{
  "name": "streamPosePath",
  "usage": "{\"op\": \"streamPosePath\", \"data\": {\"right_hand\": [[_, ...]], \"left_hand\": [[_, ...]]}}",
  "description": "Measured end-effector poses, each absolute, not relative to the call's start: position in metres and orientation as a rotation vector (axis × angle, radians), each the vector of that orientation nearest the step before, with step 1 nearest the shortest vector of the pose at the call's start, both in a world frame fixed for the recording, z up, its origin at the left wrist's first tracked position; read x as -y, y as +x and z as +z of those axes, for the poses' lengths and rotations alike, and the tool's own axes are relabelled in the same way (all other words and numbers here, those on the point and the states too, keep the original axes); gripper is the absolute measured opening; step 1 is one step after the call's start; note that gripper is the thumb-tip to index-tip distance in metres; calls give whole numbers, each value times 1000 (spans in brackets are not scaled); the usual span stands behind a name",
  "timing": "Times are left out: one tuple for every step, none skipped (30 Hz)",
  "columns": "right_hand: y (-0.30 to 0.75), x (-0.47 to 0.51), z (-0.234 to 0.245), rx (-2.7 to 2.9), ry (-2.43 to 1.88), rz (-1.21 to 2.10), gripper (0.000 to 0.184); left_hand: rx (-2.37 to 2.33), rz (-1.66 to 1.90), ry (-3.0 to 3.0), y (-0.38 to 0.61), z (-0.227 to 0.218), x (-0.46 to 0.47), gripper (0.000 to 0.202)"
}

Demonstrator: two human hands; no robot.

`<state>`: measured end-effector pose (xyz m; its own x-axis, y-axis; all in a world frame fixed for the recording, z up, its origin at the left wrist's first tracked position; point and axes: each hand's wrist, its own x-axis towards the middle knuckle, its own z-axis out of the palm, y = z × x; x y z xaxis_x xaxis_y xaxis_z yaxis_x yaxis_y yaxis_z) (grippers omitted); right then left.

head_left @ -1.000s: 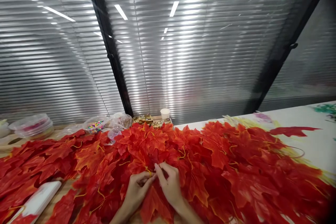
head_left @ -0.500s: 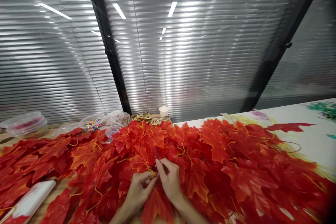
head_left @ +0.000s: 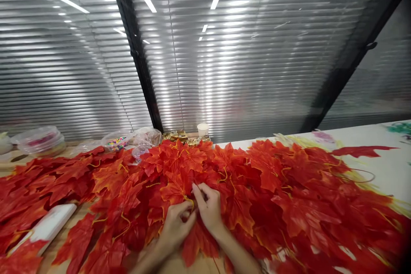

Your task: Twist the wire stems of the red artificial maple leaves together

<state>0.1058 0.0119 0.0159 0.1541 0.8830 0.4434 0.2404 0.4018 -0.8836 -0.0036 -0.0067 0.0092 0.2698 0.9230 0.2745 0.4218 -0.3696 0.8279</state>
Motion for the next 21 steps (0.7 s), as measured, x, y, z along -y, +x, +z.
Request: {"op": "streamPosePath", "data": {"right_hand": [[107, -12, 17, 1384, -1106, 612, 34], [107, -11, 17, 1396, -1108, 592, 34], [108, -10, 18, 1410, -1109, 574, 34], [108, -10, 18, 1423, -1109, 557, 33], [109, -9, 18, 1435, -1110, 542, 33], [109, -8, 18, 1446, -1109, 530, 33], [108, -7, 19, 1457, -1108, 521, 33], [108, -7, 19, 1466, -1104, 515, 34], [107, -6, 20, 1470, -1097, 509, 34], [107, -5, 21, 1478, -1087, 503, 34], [106, -5, 21, 1491, -1073, 494, 33], [106, -4, 22, 1507, -1060, 485, 33], [105, -4, 23, 1525, -1049, 474, 32], [105, -3, 23, 1547, -1041, 463, 32], [105, -3, 24, 1570, -1036, 454, 32], [105, -3, 24, 1587, -1032, 449, 32], [106, -2, 24, 1595, -1033, 449, 32], [106, -2, 25, 1598, -1032, 452, 32], [106, -1, 25, 1597, -1031, 458, 33], [106, -1, 26, 1592, -1029, 467, 33], [106, 0, 26, 1585, -1027, 477, 33]], "left_hand": [[-1210, 1029, 1916, -3, 9, 7, 17], [-1209, 1033, 1913, -2, 9, 8, 15], [-1207, 1044, 1907, -2, 8, 9, 14], [-1206, 1055, 1899, -2, 8, 9, 14], [-1203, 1063, 1894, -2, 8, 10, 14], [-1195, 1062, 1892, -2, 7, 10, 15], [-1189, 1058, 1890, -3, 7, 10, 15], [-1183, 1053, 1888, -4, 7, 11, 15], [-1182, 1052, 1885, -5, 8, 11, 15], [-1188, 1059, 1877, -5, 8, 11, 14], [-1202, 1075, 1868, -6, 9, 11, 14], [-1218, 1090, 1861, -6, 10, 12, 14], [-1230, 1099, 1857, -5, 10, 12, 13], [-1236, 1100, 1855, -5, 10, 13, 12], [-1242, 1098, 1853, -4, 11, 14, 11], [-1241, 1095, 1850, -3, 11, 15, 9], [-1235, 1093, 1845, -2, 11, 16, 9], [-1228, 1092, 1832, -2, 11, 16, 8], [-1222, 1096, 1809, -1, 12, 16, 9], [-1214, 1100, 1774, -1, 12, 16, 10], [-1205, 1104, 1730, -1, 12, 15, 11]]}}
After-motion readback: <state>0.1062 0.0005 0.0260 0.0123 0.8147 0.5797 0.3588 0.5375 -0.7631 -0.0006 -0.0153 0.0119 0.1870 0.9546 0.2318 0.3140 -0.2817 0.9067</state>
